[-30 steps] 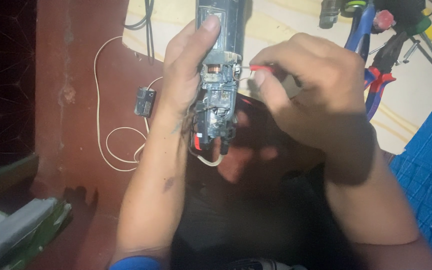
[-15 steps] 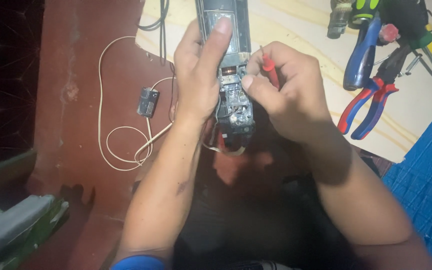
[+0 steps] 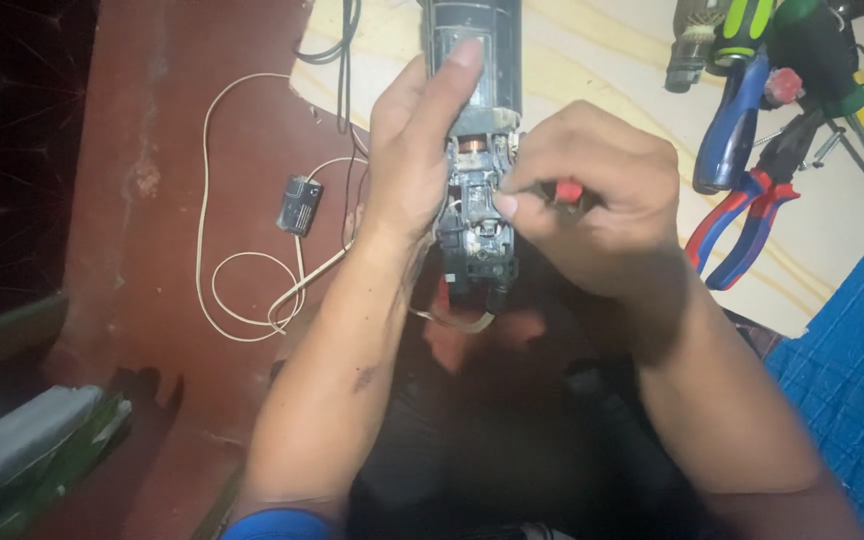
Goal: The person is repairing or inspecting the internal components of a power tool, likely an angle grinder or sander, using various tools.
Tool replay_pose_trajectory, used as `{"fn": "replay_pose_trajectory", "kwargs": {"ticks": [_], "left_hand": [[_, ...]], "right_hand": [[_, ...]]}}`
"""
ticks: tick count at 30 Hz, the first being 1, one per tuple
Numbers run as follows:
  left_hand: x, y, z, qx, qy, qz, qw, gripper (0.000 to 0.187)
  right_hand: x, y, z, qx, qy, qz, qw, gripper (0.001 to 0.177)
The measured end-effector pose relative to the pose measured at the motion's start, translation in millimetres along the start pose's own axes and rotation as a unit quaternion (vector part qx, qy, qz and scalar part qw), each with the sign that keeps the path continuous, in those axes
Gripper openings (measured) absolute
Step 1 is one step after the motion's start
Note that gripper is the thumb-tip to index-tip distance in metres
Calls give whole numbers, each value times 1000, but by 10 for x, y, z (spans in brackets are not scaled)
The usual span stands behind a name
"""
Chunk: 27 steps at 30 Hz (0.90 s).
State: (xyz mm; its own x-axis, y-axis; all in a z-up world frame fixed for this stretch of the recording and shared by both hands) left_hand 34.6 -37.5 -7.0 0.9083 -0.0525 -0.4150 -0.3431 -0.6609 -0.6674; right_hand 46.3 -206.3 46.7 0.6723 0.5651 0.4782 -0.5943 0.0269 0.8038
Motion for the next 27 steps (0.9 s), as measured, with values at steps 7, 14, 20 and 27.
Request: {"fn": "replay_pose_trajectory", "kwargs": {"ticks": [7,14,20,27], "left_hand": [[-7,34,23,-20,-3,42,999,33],[-43,-40,8,3,-7,93,996,38],[-8,63,34,-5,11,40,999,36],[-43,-16,-30,29,-38,14,999,37]], "right_hand": [[121,97,117,0,43,30,999,26],[22,16,230,-153,19,-44,987,13],[179,199,206,-261,68,-1,963,13],[134,161,188,-256,82,13,963,16]]}}
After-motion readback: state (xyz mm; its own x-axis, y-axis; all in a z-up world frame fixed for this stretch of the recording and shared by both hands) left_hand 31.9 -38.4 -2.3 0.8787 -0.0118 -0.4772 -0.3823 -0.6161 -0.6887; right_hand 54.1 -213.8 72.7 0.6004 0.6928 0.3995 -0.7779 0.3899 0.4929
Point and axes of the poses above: each hand's wrist, its own x-axis towards the middle knuckle, its own z-axis out of the back of the hand, y = z × x, the point moved 1 cm from there along x, towards the middle knuckle, and after that the axes turned 11 degrees about z, right-handed, at the moved point
